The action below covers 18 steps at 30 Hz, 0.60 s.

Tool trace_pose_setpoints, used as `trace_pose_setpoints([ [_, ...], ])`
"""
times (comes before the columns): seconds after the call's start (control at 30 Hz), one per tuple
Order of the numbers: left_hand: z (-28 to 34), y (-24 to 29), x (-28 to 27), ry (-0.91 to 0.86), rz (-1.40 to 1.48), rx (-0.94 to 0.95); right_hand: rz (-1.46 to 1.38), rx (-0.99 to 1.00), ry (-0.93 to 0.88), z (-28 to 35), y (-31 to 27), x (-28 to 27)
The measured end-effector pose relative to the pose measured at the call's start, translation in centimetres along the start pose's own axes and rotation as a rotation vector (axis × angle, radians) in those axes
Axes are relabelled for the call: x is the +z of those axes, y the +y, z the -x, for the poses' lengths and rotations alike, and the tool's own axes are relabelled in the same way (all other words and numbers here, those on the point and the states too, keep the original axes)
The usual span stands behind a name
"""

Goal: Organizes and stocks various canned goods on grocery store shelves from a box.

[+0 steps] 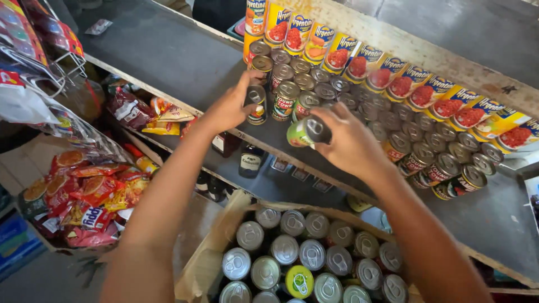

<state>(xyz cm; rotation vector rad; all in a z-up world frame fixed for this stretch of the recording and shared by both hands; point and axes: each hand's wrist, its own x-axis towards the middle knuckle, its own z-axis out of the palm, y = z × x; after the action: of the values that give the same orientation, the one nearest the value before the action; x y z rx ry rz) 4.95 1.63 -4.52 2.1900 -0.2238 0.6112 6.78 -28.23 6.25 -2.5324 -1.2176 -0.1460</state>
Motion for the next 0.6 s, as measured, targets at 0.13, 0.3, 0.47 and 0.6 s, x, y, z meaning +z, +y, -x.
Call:
trace_pose_setpoints([
  [0.13,0.3,-2.1,1.6,0.098,0.052,0.249,-0.032,-0.11,-0.011,-1.8,2.8,4.3],
  [0.3,1.3,-4.3,3.7,0.202,0.007,-0.14,-0.22,-0.15,0.024,-3.0,4.5,7.9],
  [0.47,0.5,-3.4,5.4,0.203,-0.156,-0.291,-0.372,-0.154,0.15,-3.5,6.0,12.7],
  [0.6,-0.9,-6.9,5.8,0.22,-0.205,-0.314,-0.418,-0.186,0.328,-3.3,7.2,16.2],
])
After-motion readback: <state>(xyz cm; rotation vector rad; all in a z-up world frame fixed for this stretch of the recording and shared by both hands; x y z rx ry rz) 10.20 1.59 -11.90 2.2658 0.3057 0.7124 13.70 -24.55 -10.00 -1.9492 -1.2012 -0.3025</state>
